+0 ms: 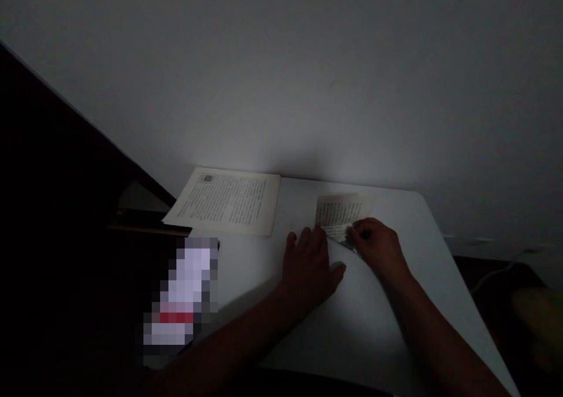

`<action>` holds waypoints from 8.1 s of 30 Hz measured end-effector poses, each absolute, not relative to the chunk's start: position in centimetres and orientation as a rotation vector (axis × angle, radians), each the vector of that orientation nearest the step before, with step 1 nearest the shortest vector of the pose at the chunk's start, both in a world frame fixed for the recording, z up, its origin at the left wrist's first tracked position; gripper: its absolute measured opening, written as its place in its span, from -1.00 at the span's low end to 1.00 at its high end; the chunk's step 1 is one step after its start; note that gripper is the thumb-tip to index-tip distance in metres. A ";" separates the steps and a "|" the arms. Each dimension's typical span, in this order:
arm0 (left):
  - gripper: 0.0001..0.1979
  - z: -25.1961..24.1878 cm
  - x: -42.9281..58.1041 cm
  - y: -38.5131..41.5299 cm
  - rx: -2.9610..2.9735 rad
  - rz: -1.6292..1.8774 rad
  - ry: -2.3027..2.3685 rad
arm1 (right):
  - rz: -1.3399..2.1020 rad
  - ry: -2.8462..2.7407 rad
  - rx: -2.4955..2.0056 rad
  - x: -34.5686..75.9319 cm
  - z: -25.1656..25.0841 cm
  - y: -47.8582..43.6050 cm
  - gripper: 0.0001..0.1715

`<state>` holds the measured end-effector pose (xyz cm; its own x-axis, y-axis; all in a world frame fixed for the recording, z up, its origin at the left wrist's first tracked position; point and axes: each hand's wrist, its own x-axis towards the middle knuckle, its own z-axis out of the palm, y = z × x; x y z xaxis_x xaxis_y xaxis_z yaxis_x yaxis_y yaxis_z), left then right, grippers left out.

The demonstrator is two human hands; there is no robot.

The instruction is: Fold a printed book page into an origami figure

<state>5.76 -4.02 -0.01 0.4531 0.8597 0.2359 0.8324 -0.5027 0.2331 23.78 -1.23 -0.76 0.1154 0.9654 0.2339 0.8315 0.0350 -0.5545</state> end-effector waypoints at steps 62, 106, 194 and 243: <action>-0.57 -1.3 5.7 -4.6 2.684 0.451 1.496 | 0.149 -1.815 -1.923 23.8 -0.3 -1.8 -0.64; -0.57 0.5 5.1 -3.8 2.598 0.485 1.500 | 0.256 -1.751 -1.886 24.0 -0.4 -1.8 -0.68; -0.62 -0.1 5.4 -4.1 2.694 0.393 1.272 | 0.213 -1.783 -1.823 24.2 -0.8 -1.7 -0.70; -0.56 0.9 5.9 -4.1 2.662 0.391 1.158 | 0.673 -1.915 -1.842 27.0 0.7 -2.3 -0.68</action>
